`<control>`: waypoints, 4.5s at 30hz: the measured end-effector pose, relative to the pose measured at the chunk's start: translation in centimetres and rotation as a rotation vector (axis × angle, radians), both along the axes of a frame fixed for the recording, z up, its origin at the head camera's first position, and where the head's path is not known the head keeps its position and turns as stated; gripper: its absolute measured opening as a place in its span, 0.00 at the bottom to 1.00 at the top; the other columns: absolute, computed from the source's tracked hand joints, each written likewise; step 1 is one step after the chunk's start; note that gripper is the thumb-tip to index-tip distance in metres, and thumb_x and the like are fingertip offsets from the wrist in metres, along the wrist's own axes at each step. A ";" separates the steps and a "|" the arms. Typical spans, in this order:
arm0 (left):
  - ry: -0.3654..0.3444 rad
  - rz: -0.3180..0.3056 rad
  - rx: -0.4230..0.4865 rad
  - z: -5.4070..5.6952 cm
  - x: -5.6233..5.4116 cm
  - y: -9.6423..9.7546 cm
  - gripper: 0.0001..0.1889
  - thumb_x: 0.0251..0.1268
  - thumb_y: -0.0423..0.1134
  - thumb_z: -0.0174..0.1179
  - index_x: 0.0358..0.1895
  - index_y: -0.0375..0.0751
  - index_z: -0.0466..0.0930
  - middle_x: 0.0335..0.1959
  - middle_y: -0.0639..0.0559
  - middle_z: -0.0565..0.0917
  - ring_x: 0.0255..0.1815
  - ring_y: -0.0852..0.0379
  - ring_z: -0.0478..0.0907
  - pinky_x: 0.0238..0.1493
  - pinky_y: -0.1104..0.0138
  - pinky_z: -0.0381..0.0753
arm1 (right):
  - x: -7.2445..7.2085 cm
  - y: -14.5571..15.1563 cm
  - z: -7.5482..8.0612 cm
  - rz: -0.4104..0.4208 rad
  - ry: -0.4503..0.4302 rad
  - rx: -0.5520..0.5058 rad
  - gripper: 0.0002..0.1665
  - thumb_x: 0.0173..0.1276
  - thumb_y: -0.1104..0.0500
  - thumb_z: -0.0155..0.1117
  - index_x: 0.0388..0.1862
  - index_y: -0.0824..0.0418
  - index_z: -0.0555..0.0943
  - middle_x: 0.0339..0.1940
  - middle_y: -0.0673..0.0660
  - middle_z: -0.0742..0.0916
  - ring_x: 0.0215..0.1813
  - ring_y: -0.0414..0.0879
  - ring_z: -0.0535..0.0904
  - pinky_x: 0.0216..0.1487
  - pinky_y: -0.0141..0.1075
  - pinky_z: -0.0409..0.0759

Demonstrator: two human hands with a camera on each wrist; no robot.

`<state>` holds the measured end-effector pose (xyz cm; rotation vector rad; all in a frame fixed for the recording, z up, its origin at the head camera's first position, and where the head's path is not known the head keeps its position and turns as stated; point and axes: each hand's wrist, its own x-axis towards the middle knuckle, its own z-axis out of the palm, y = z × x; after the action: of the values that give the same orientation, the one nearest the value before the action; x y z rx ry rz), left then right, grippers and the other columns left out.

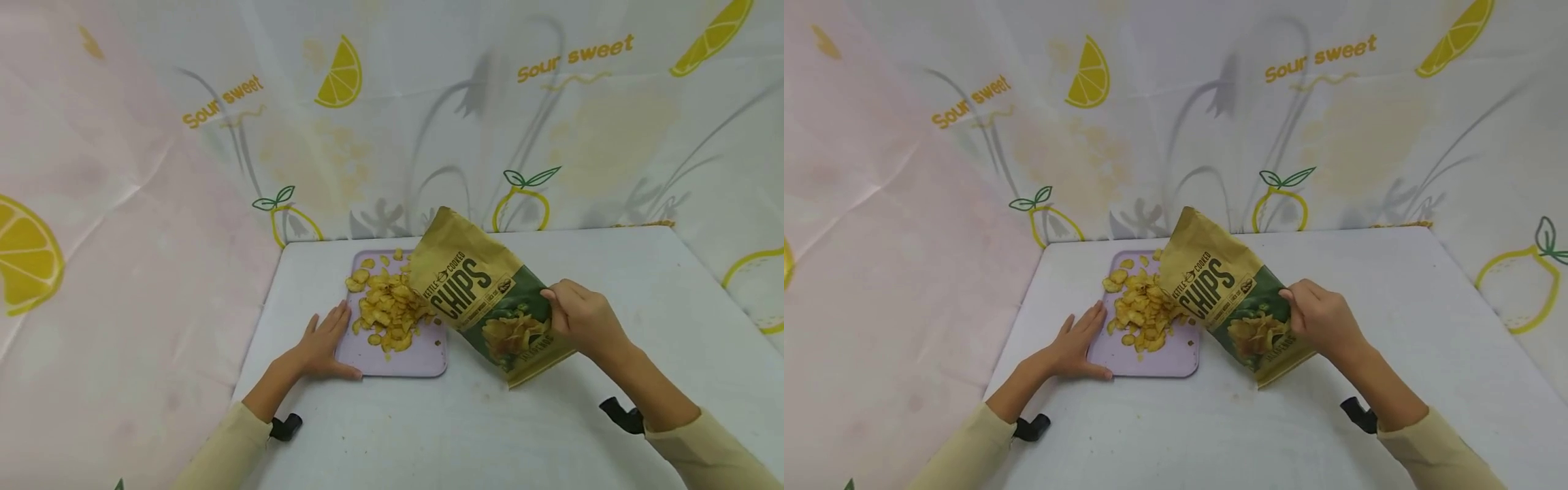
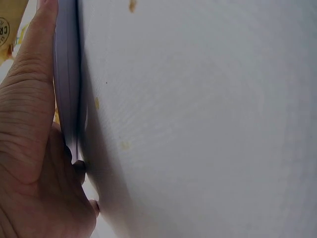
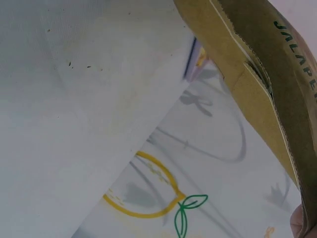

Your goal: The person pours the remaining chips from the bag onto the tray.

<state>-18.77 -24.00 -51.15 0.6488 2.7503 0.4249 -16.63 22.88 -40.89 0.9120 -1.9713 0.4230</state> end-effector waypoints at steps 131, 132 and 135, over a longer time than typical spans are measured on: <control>0.005 0.026 -0.009 0.4 -0.1 0.1 0.77 0.34 0.78 0.68 0.80 0.34 0.35 0.82 0.40 0.39 0.83 0.42 0.41 0.77 0.39 0.41 | -0.4 0.7 -0.7 -0.036 -0.002 -0.064 0.29 0.82 0.52 0.45 0.19 0.66 0.70 0.14 0.53 0.68 0.16 0.36 0.57 0.13 0.31 0.62; 0.004 0.026 -0.012 0.4 -0.1 0.1 0.77 0.34 0.79 0.68 0.80 0.34 0.35 0.82 0.40 0.39 0.83 0.42 0.41 0.77 0.39 0.41 | -0.4 0.7 -0.6 -0.035 0.006 -0.070 0.29 0.82 0.52 0.45 0.19 0.66 0.70 0.14 0.53 0.68 0.16 0.36 0.57 0.13 0.31 0.61; -0.004 0.024 -0.015 0.4 0.0 0.1 0.77 0.34 0.79 0.68 0.80 0.34 0.34 0.82 0.39 0.39 0.82 0.42 0.40 0.77 0.39 0.41 | -0.5 0.5 -0.4 -0.036 0.042 -0.135 0.30 0.81 0.51 0.45 0.18 0.66 0.69 0.13 0.54 0.67 0.15 0.37 0.56 0.12 0.34 0.61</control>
<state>-18.82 -23.90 -50.75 0.6111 2.7572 0.4106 -17.12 23.42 -41.24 0.7927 -1.8941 0.5055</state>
